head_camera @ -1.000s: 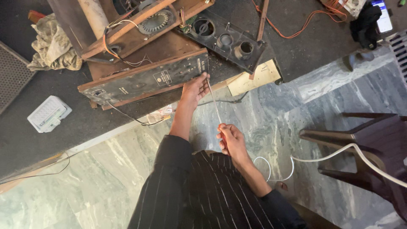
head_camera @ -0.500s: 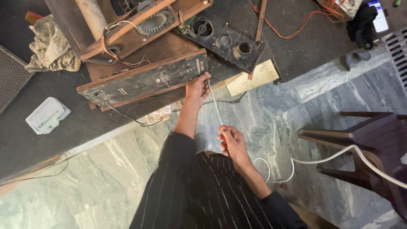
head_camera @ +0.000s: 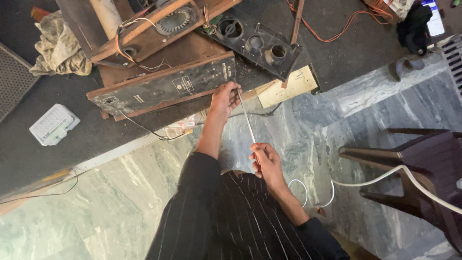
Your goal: The person uses a screwdriver to remove screws from the back panel of a wooden electronic device. They then lift the panel to reveal the internal components, including a fan and circuit board, and briefly adjust the fan.
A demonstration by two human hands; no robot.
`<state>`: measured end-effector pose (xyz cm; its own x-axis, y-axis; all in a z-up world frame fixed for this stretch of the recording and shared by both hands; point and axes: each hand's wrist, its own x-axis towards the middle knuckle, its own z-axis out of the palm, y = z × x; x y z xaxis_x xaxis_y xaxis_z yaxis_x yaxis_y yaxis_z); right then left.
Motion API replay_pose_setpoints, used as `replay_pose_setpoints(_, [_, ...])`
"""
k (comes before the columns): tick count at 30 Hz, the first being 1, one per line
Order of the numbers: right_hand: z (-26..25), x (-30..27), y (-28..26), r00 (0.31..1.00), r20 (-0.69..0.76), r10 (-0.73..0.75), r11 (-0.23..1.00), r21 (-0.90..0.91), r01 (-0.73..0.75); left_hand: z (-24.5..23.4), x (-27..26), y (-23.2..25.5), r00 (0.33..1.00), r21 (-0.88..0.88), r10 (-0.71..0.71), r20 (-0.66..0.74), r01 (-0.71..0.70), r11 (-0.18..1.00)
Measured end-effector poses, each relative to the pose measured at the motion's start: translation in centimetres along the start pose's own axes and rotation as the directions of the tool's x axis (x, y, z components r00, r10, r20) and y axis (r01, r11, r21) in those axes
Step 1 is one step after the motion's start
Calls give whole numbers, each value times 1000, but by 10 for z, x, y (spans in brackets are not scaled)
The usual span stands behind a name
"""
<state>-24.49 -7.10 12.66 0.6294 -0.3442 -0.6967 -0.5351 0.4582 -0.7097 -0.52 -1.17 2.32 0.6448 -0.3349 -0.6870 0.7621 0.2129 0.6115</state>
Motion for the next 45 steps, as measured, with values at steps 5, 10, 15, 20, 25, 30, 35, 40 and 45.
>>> replay_pose_setpoints(5, [-2, -3, 0, 999, 33, -21, 1000, 19, 20, -3, -9, 1, 998, -23, 59, 7, -59, 998])
replay_pose_setpoints(10, [0, -8, 2, 997, 64, -35, 999, 37, 32, -7, -16, 2, 988, -69, 138, 75, -133, 989])
replay_pose_setpoints(15, [8, -15, -7, 994, 101, -45, 998, 38, 42, -17, -23, 9, 962, -118, 250, 112, -237, 964])
replay_pose_setpoints(20, [23, -26, -25, 984, 172, -45, 992, 123, 24, -24, -25, 25, 929, -159, 355, 104, -336, 928])
replay_pose_setpoints(25, [37, -35, -45, 978, 202, -58, 988, 149, 28, -27, -28, 43, 939, -129, 337, 69, -327, 936])
replay_pose_setpoints(30, [50, -40, -58, 976, 210, -63, 985, 168, 28, -29, -26, 59, 951, -98, 305, 60, -298, 949])
replay_pose_setpoints(35, [60, -43, -64, 982, 183, -51, 983, 181, 17, -32, -20, 70, 972, -53, 220, 78, -216, 975])
replay_pose_setpoints(40, [64, -43, -67, 986, 162, -39, 979, 204, 5, -31, -16, 69, 974, -54, 214, 76, -210, 976])
replay_pose_setpoints(45, [68, -40, -70, 988, 145, -48, 979, 204, 18, -29, -11, 69, 974, -40, 219, 52, -217, 975])
